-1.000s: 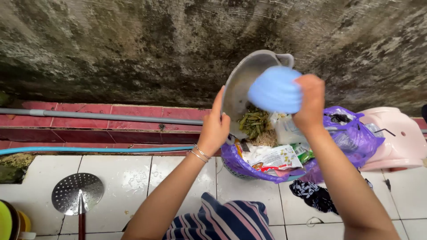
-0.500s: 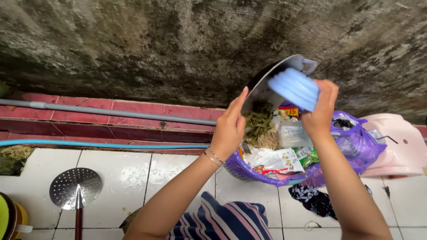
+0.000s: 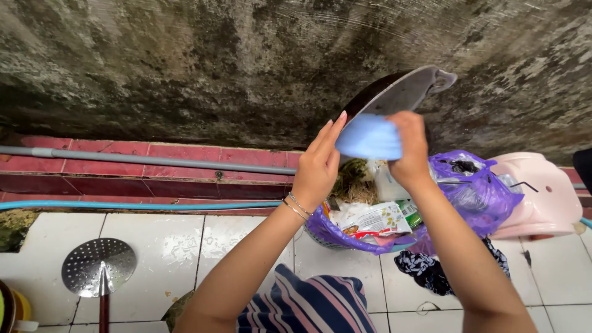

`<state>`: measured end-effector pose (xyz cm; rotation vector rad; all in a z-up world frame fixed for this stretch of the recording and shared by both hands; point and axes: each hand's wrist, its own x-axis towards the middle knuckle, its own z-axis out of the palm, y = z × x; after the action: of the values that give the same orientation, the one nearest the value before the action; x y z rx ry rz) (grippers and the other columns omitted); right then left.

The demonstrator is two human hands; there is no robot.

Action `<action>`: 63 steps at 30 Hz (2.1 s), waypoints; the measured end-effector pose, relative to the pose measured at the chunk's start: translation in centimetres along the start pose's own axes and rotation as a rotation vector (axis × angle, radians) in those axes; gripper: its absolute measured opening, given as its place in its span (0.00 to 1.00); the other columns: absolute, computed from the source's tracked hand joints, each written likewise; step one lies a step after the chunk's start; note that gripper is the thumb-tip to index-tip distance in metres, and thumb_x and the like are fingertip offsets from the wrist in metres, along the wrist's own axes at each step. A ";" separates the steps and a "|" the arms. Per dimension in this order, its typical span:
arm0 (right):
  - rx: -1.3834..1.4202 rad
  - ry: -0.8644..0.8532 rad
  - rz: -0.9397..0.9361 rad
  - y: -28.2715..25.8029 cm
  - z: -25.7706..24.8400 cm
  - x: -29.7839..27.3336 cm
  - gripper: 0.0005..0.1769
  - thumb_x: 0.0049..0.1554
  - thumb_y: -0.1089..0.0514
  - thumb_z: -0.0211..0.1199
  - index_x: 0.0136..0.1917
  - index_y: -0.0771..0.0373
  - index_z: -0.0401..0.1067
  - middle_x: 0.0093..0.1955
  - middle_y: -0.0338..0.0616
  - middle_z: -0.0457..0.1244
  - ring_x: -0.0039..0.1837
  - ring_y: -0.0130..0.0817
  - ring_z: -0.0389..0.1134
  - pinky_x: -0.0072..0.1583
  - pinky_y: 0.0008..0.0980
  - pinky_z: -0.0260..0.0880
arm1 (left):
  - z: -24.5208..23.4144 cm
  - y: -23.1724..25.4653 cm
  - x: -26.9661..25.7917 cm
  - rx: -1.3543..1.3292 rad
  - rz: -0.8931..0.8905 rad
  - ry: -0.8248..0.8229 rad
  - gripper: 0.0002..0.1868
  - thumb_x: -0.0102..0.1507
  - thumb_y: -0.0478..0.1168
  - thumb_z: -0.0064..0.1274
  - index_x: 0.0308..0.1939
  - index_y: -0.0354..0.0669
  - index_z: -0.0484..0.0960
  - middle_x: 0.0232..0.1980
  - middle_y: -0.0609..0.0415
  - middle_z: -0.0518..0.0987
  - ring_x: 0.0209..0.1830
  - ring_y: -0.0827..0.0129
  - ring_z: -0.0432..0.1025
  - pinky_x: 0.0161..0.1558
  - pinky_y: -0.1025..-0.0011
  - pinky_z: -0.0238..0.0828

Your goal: Washing various pots, pans, bowls, and utensils in an outdoor washing area.

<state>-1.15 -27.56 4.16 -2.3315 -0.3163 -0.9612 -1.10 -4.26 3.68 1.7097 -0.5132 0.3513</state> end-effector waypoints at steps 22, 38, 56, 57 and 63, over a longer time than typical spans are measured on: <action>-0.245 -0.150 -0.114 1.0 -3.4 2.2 0.28 0.44 0.76 0.60 0.59 0.64 0.70 0.60 0.52 0.61 0.65 0.54 0.64 0.66 0.44 0.67 | -0.8 0.4 0.3 0.013 0.123 0.104 0.32 0.68 0.25 0.42 0.76 0.52 0.66 0.76 0.46 0.71 0.74 0.50 0.69 0.51 0.71 0.75; -0.210 -0.212 -0.195 0.1 -2.1 3.3 0.25 0.50 0.71 0.65 0.61 0.61 0.70 0.62 0.49 0.62 0.68 0.51 0.62 0.69 0.45 0.67 | -0.5 0.3 0.2 0.002 0.105 0.045 0.33 0.68 0.24 0.42 0.76 0.51 0.66 0.75 0.46 0.71 0.73 0.50 0.70 0.50 0.67 0.76; -0.405 -0.314 -0.165 1.2 -3.0 -0.9 0.30 0.42 0.72 0.67 0.59 0.57 0.73 0.62 0.46 0.62 0.67 0.52 0.62 0.62 0.46 0.68 | -2.0 -0.4 0.5 0.017 0.200 0.279 0.33 0.69 0.25 0.43 0.78 0.50 0.65 0.76 0.47 0.71 0.56 0.60 0.80 0.49 0.74 0.76; -0.385 -0.237 -0.164 1.1 -3.2 -1.2 0.29 0.43 0.72 0.67 0.59 0.57 0.72 0.62 0.45 0.62 0.67 0.52 0.62 0.64 0.47 0.68 | -2.2 -0.5 0.6 0.011 0.218 0.309 0.33 0.70 0.25 0.43 0.79 0.49 0.64 0.77 0.48 0.71 0.57 0.62 0.80 0.51 0.73 0.76; -0.454 -0.116 -0.084 0.0 -3.3 0.4 0.30 0.46 0.74 0.61 0.62 0.59 0.71 0.62 0.55 0.60 0.68 0.55 0.61 0.66 0.47 0.67 | -7.1 1.2 1.4 -0.088 -0.179 0.319 0.34 0.66 0.24 0.42 0.76 0.42 0.63 0.75 0.48 0.74 0.34 0.74 0.70 0.36 0.74 0.71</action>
<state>-2.72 -29.54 6.24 -2.8129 -0.2640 -1.0224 -0.24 2.30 6.82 1.5627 -0.1386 0.4549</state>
